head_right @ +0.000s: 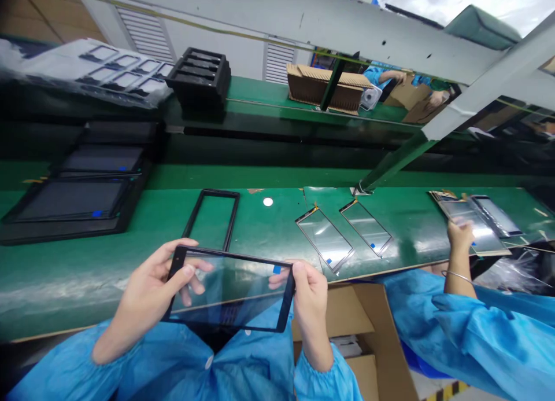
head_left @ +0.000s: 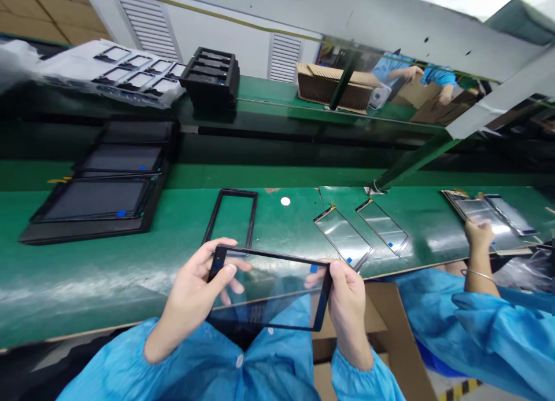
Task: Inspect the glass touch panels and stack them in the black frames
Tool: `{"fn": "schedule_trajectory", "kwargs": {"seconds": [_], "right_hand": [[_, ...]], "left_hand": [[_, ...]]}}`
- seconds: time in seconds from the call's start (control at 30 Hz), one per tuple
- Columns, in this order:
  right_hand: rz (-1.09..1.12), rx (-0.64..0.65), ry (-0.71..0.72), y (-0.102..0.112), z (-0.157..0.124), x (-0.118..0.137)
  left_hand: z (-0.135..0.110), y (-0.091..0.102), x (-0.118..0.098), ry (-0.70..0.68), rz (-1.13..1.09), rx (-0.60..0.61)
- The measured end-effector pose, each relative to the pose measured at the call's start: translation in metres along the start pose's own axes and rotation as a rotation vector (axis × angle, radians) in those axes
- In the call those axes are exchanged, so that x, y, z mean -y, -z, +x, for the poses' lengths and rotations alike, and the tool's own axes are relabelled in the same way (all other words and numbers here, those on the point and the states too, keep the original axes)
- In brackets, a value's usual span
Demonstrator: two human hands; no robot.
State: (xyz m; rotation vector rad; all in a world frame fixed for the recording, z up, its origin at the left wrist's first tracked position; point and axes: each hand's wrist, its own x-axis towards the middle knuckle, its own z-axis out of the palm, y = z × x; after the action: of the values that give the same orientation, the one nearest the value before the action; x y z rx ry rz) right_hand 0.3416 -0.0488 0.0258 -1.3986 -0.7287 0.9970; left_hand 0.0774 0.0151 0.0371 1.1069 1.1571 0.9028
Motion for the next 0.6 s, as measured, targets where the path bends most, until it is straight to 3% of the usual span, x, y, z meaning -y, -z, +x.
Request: {"fn": "schedule_trajectory", "kwargs": {"seconds": [0.1,0.2,0.3,0.37,0.43,0.6], "right_hand": [[0.017,0.047,-0.011,-0.001,-0.004,0.005],[-0.06,0.06,0.029,-0.007,-0.01,0.01],[-0.112,0.107,0.051,-0.014,-0.016,0.012],[-0.132,0.117,0.048,-0.017,-0.019,0.012],[-0.137,0.105,0.042,-0.018,-0.02,0.01],[-0.141,0.151,0.012,-0.019,-0.017,0.008]], "left_hand": [[0.004,0.003,0.001,-0.156,0.133,-0.017],[0.011,0.001,-0.007,-0.504,0.478,-0.082],[0.021,-0.005,-0.018,-0.74,0.761,0.11],[0.026,-0.009,-0.023,-0.776,0.795,0.285],[0.029,-0.012,-0.025,-0.759,0.774,0.372],[0.025,-0.015,-0.022,-0.685,0.715,0.366]]}}
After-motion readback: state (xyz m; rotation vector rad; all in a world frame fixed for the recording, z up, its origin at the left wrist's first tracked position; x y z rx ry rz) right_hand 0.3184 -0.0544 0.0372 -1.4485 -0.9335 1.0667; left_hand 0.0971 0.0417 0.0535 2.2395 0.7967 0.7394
